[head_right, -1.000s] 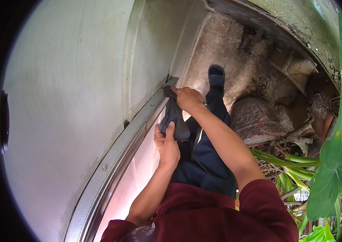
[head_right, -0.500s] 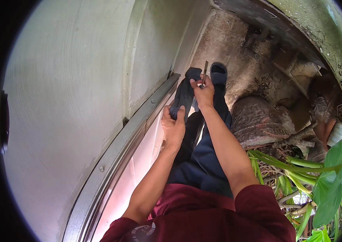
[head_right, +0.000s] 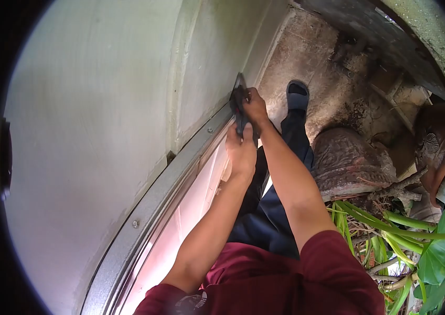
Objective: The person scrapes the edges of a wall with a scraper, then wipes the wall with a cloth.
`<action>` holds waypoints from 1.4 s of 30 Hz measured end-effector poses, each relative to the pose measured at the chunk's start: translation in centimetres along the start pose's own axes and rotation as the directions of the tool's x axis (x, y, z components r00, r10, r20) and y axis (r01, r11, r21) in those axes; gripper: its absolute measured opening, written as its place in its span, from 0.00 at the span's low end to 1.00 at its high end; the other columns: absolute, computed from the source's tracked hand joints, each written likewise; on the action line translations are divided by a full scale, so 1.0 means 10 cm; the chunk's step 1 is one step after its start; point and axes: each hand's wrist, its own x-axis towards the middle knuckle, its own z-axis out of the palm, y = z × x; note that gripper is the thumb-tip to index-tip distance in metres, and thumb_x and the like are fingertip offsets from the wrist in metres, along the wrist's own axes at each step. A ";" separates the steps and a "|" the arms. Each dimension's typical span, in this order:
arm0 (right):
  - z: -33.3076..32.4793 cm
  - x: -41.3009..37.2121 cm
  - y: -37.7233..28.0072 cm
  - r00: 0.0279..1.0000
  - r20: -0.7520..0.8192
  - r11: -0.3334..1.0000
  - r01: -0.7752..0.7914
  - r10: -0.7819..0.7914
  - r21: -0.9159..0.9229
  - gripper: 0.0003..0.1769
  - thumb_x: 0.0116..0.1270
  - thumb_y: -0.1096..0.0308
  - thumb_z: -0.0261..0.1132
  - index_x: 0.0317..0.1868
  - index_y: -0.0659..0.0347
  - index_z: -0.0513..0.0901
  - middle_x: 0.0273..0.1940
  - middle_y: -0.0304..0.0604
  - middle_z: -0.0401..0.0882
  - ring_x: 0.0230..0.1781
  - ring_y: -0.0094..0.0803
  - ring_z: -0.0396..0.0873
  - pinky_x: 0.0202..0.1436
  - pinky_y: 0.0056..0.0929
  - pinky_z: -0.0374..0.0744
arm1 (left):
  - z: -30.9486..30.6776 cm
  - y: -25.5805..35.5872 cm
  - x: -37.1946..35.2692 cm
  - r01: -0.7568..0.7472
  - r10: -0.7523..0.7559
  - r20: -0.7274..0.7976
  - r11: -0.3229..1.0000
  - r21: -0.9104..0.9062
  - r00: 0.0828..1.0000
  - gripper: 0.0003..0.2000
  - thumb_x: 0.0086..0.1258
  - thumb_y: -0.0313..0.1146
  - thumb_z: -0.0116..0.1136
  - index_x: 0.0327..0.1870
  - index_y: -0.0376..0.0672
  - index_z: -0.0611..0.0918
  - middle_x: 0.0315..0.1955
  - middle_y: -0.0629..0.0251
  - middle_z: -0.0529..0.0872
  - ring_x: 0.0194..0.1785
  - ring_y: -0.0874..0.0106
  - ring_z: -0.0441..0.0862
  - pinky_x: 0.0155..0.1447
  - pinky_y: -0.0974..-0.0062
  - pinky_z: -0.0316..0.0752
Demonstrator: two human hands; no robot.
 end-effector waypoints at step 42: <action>-0.37 -1.78 -1.11 0.983 0.125 0.535 -0.035 -0.134 0.844 0.29 0.63 0.71 0.67 0.65 0.58 0.70 0.38 0.37 0.80 0.33 0.20 0.78 0.37 0.18 0.78 | -0.99 0.54 -1.73 -0.590 0.558 0.242 0.803 0.086 0.794 0.10 0.71 0.24 0.55 0.51 0.34 0.76 0.59 0.56 0.73 0.59 0.72 0.73 0.61 0.75 0.69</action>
